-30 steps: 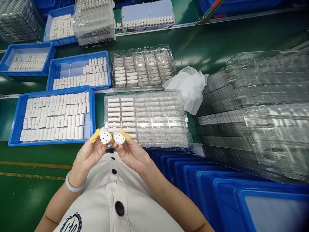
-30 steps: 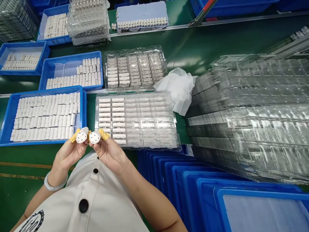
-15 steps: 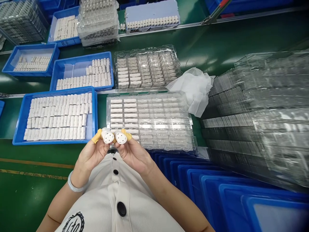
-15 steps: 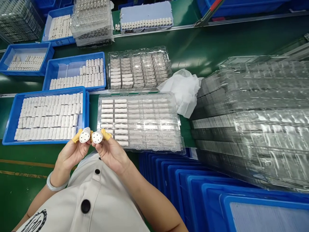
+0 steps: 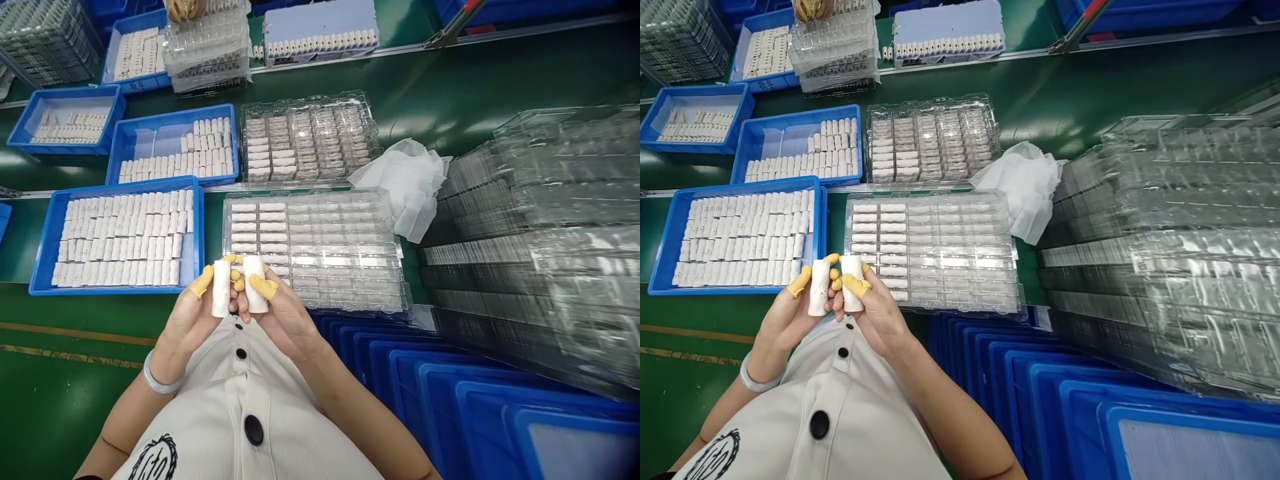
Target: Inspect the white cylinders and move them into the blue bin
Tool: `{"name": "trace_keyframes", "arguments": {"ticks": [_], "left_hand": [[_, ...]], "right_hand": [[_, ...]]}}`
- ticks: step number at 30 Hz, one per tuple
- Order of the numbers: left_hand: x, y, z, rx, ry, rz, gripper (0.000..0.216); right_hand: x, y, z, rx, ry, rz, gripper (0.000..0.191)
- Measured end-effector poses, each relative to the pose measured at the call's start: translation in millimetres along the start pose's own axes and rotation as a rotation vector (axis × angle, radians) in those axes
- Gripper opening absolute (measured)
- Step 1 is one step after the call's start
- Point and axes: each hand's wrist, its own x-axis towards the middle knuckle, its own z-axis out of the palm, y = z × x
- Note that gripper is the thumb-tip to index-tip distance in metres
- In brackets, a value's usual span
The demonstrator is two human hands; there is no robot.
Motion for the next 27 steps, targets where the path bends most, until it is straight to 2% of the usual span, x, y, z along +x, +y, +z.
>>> {"name": "trace_keyframes", "arguments": {"ticks": [4, 10, 18, 23, 27], "left_hand": [[1.6, -0.4, -0.8, -0.054, 0.006, 0.007, 0.043], [0.2, 3.9, 2.8, -0.095, -0.010, -0.005, 0.047], [0.6, 2.3, 1.7, -0.088, 0.034, 0.021, 0.050], [0.6, 0.6, 0.6, -0.095, 0.068, 0.090, 0.033], [0.5, 1.6, 0.4, -0.080, 0.137, 0.074, 0.031]], "right_hand": [[0.1, 0.8, 2.7, 0.003, -0.036, -0.012, 0.042], [1.5, 1.9, 2.8, 0.010, -0.052, 0.001, 0.050], [3.4, 3.8, 2.6, 0.051, -0.004, 0.015, 0.042], [2.2, 4.7, 1.4, 0.102, -0.019, -0.005, 0.022], [-0.6, 4.9, -3.5, 0.097, -0.016, 0.003, 0.024]]}}
